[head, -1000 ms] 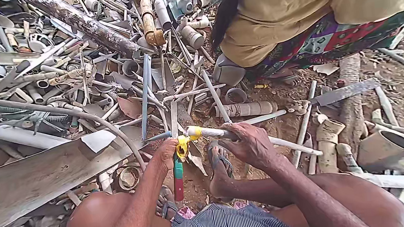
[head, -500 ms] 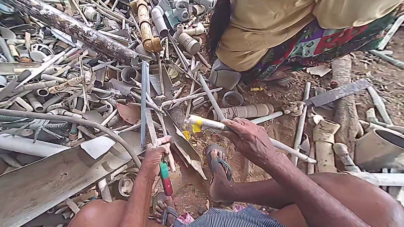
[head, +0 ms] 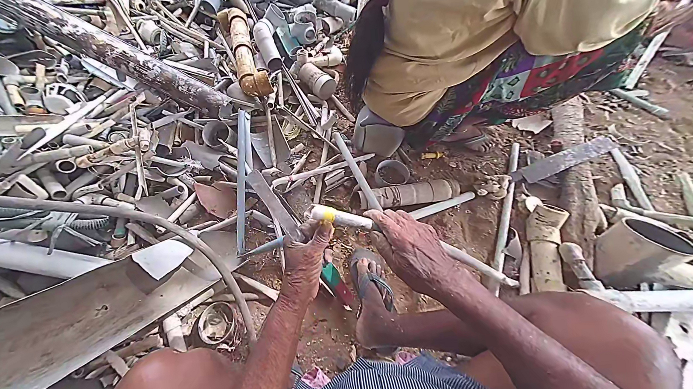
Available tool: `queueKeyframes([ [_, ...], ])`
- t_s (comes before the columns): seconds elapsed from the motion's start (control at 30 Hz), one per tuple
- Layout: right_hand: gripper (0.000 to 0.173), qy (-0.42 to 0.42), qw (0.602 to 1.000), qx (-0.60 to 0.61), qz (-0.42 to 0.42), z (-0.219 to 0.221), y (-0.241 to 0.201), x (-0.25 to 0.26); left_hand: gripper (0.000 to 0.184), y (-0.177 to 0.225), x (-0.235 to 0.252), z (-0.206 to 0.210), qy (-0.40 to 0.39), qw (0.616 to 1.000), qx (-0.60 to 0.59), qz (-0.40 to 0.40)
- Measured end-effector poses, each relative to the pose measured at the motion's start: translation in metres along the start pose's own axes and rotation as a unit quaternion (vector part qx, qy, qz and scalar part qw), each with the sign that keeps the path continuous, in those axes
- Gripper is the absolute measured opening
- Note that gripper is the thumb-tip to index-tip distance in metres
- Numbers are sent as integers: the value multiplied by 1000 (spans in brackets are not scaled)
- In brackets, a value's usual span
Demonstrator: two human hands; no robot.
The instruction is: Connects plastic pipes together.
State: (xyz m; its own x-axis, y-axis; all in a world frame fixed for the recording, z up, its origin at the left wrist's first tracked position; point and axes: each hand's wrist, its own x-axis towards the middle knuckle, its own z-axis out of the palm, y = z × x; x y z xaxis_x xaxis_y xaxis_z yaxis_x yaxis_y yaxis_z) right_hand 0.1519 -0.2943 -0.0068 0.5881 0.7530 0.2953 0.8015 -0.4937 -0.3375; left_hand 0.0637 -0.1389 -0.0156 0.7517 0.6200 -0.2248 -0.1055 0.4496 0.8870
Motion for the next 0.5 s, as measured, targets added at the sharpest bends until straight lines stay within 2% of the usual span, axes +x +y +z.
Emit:
queueKeyframes([
  [0.17, 28, -44, 997, 61, -8, -9, 1, 1, 19, -2, 2, -9, 4, 994, 97, 50],
  [0.3, 26, -76, 984, 156, 27, -10, 7, 2, 20, 2, 0, -12, -3, 992, 111, 64],
  [0.5, 20, 27, 990, 133, 23, 20, 3, -2, 25, 18, -11, -6, 2, 991, 125, 44],
])
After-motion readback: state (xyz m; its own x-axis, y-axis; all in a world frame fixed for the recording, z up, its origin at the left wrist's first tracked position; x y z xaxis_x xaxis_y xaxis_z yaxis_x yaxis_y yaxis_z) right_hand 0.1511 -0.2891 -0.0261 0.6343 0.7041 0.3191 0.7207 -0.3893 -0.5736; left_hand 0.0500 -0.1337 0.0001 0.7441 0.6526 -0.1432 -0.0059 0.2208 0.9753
